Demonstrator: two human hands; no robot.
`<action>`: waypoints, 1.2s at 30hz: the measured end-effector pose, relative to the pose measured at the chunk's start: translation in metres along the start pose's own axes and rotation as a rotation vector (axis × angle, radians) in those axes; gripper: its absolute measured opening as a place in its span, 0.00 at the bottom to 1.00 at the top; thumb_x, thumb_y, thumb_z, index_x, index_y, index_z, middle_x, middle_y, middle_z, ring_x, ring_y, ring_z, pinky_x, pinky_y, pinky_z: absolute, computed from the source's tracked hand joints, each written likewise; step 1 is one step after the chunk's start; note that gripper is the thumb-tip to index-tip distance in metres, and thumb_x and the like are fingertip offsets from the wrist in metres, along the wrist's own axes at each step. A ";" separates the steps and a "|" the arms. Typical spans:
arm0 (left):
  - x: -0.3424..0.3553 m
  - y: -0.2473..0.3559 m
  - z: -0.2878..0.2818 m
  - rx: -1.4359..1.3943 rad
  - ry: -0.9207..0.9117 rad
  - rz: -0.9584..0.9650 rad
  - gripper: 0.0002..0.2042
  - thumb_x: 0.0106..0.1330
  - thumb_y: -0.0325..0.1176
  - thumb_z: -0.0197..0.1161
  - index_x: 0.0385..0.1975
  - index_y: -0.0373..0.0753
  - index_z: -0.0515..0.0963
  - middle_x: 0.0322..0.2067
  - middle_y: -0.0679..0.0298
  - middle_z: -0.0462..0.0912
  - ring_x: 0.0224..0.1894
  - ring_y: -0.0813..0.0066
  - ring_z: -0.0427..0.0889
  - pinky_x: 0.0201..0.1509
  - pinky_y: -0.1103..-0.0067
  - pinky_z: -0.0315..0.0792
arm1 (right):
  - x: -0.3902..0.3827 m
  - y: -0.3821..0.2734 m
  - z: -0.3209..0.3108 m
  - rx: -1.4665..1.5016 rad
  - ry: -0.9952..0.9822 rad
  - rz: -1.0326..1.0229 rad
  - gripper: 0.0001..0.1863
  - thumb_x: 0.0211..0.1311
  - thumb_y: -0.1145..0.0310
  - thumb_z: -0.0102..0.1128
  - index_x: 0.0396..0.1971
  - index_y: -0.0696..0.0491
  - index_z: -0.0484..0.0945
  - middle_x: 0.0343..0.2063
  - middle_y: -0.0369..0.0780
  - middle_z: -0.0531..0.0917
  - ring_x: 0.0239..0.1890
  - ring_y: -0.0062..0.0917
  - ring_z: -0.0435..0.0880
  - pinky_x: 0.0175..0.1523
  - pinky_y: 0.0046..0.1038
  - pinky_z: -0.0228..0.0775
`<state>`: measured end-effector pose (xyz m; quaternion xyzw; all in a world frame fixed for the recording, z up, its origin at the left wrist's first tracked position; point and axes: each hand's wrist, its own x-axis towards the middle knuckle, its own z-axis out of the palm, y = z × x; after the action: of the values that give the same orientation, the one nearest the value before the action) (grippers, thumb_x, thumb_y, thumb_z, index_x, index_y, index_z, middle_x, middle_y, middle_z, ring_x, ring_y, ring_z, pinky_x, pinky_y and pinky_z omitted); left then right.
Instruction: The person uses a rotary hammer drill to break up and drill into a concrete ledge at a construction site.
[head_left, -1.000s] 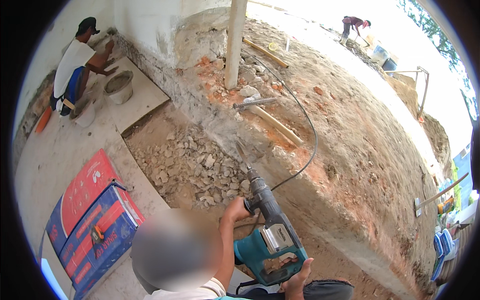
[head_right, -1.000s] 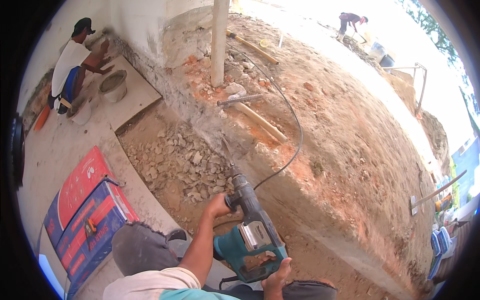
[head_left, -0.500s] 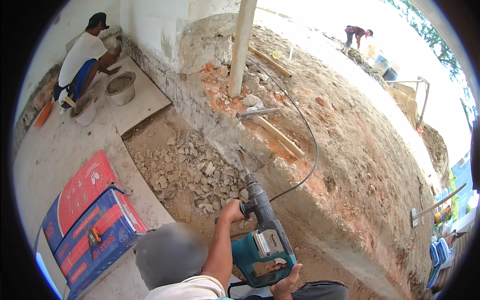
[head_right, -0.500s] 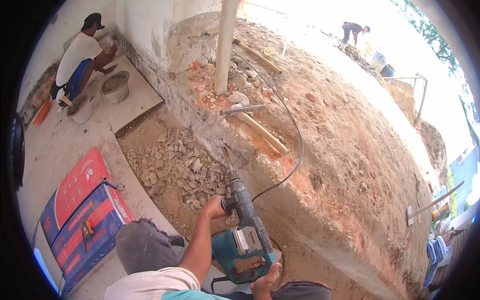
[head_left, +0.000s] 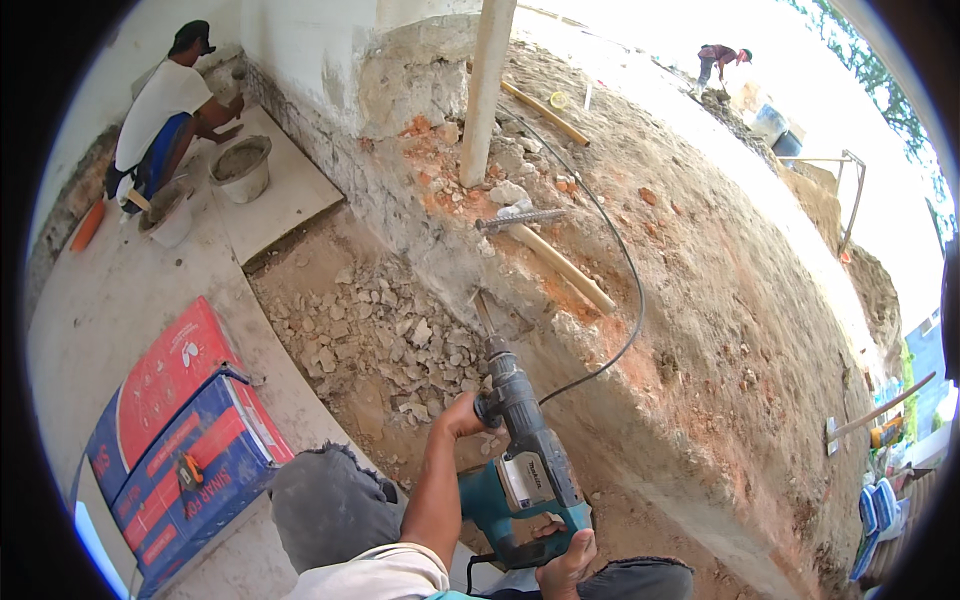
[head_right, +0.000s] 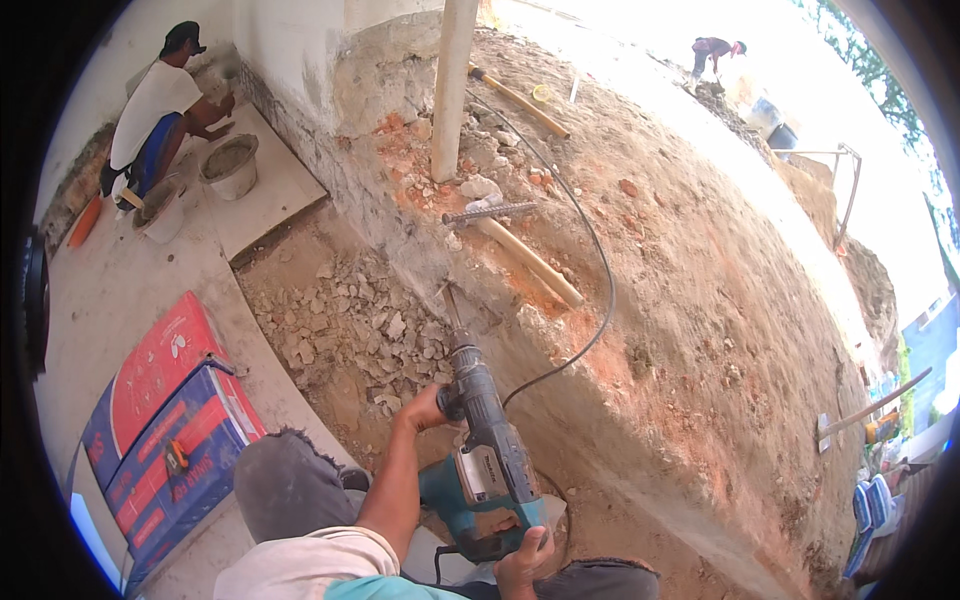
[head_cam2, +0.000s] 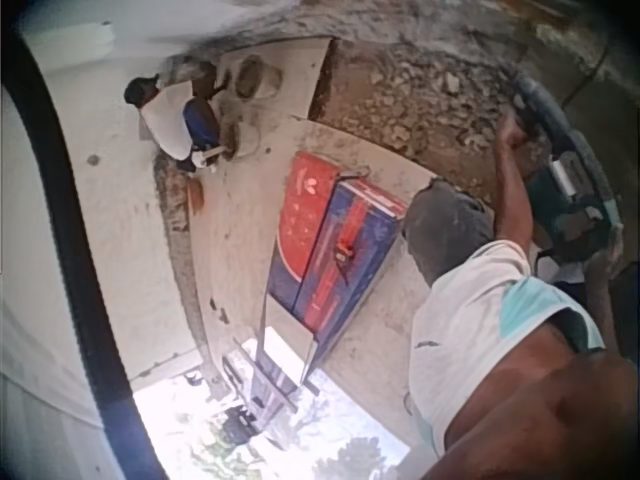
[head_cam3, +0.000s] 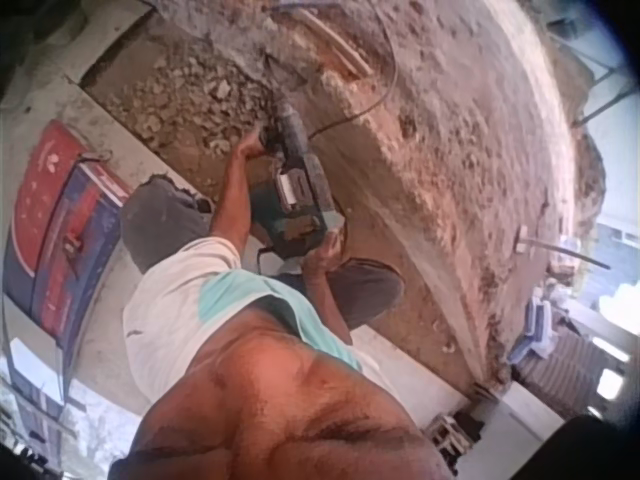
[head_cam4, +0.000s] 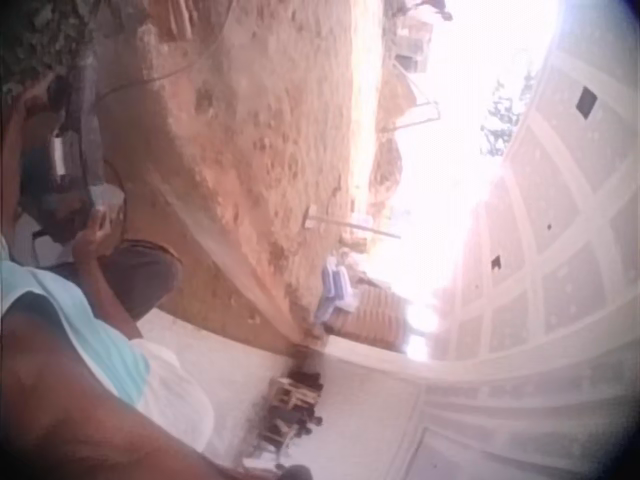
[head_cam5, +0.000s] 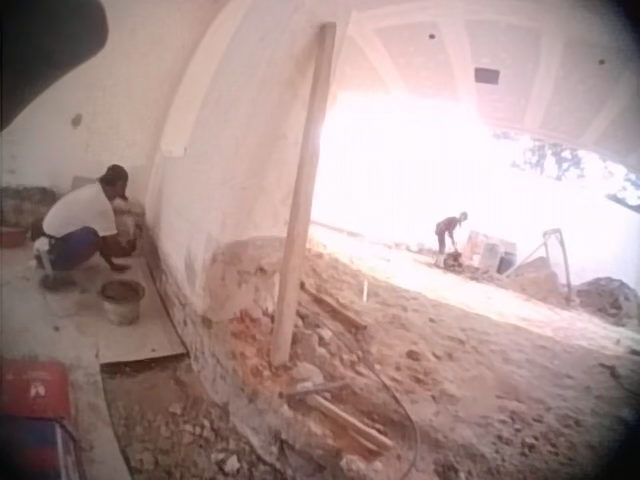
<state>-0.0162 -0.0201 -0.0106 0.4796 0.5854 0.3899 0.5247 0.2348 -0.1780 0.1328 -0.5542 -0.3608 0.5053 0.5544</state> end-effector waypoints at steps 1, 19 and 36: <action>0.003 0.006 -0.006 -0.022 -0.043 -0.017 0.21 0.38 0.32 0.80 0.34 0.35 0.81 0.32 0.64 0.85 0.35 0.79 0.79 0.44 0.76 0.73 | 0.002 -0.001 0.004 0.001 -0.024 -0.028 0.34 0.62 0.36 0.50 0.33 0.59 0.69 0.21 0.41 0.76 0.21 0.27 0.78 0.28 0.28 0.74; 0.008 0.029 -0.036 -0.101 -0.121 0.019 0.25 0.35 0.32 0.82 0.36 0.35 0.80 0.35 0.63 0.85 0.38 0.71 0.81 0.45 0.71 0.73 | -0.001 -0.019 0.037 0.023 -0.002 -0.003 0.34 0.59 0.36 0.56 0.32 0.59 0.71 0.20 0.39 0.76 0.22 0.24 0.76 0.29 0.24 0.69; 0.017 0.041 -0.036 -0.075 -0.127 -0.015 0.26 0.36 0.30 0.81 0.40 0.36 0.80 0.38 0.63 0.85 0.40 0.71 0.81 0.47 0.70 0.73 | 0.025 -0.008 0.030 -0.012 0.009 -0.021 0.34 0.63 0.36 0.51 0.34 0.60 0.70 0.21 0.41 0.76 0.21 0.27 0.78 0.27 0.27 0.73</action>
<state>-0.0451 0.0077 0.0302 0.4789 0.5396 0.3766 0.5811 0.2133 -0.1454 0.1401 -0.5560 -0.3669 0.4948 0.5580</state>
